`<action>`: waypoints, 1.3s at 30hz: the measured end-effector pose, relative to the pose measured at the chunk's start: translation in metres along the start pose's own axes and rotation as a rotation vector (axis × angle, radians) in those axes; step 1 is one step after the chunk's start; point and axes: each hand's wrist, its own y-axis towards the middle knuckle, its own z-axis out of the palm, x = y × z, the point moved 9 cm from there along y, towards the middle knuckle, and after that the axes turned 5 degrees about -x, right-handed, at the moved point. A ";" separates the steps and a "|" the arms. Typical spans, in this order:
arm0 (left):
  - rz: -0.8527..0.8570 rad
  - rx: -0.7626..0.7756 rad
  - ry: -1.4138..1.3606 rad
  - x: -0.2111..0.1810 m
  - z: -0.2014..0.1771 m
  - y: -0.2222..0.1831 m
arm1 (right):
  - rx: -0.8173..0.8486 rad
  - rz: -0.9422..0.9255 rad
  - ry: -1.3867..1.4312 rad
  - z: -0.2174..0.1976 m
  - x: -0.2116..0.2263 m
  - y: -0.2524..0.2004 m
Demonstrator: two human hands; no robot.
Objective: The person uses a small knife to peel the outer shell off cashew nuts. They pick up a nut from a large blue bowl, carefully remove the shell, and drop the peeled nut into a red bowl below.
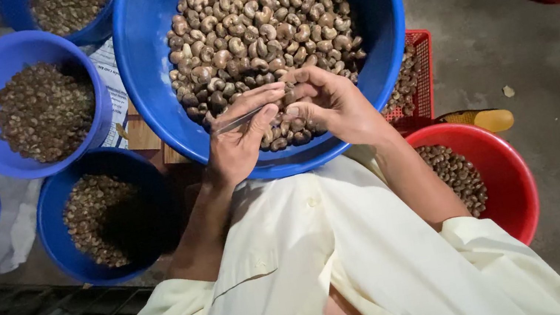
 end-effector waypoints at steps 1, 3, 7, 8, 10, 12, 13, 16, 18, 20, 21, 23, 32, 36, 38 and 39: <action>0.000 0.000 0.000 -0.002 0.000 0.001 | 0.000 0.000 -0.001 0.002 0.003 0.000; -0.009 -0.003 -0.014 -0.005 0.001 0.001 | 0.005 -0.007 -0.010 0.007 0.011 0.000; -0.004 0.012 -0.001 -0.006 0.003 0.003 | 0.011 0.006 -0.038 0.006 0.013 0.001; -0.005 -0.005 0.002 -0.002 0.000 0.001 | 0.002 0.033 -0.018 0.005 0.011 0.000; -0.004 -0.022 0.005 -0.002 -0.001 0.001 | -0.007 0.060 0.002 0.003 0.008 0.000; -0.010 -0.012 -0.002 -0.009 0.001 0.001 | -0.029 -0.004 -0.024 0.000 0.012 0.001; -0.011 -0.014 -0.002 -0.009 0.002 0.002 | -0.028 -0.003 -0.024 -0.001 0.012 0.001; -0.012 -0.001 -0.038 -0.006 0.003 0.001 | -0.033 0.004 -0.028 -0.002 0.009 0.001; -0.010 -0.018 -0.019 0.001 0.000 -0.001 | -0.041 0.000 -0.055 -0.004 0.006 0.001; -0.005 -0.008 -0.025 -0.004 0.002 0.001 | -0.048 0.005 -0.045 -0.006 0.004 0.002; 0.000 0.004 -0.030 -0.007 0.004 0.002 | -0.056 0.011 -0.034 -0.007 0.004 0.003; -0.022 -0.013 -0.027 -0.005 0.003 0.001 | -0.076 0.005 -0.023 -0.008 -0.003 0.001; -0.076 -0.059 0.016 0.008 -0.003 -0.002 | -0.388 -0.107 -0.065 -0.061 0.021 -0.025; -0.104 -0.063 0.085 0.009 -0.005 -0.004 | -0.783 -0.120 -0.003 -0.128 0.015 -0.074; -0.104 -0.068 0.088 0.009 -0.005 -0.004 | -0.791 -0.083 -0.084 -0.162 -0.012 -0.094; -0.100 -0.069 0.095 0.008 -0.006 -0.004 | -0.800 -0.051 -0.161 -0.179 -0.024 -0.104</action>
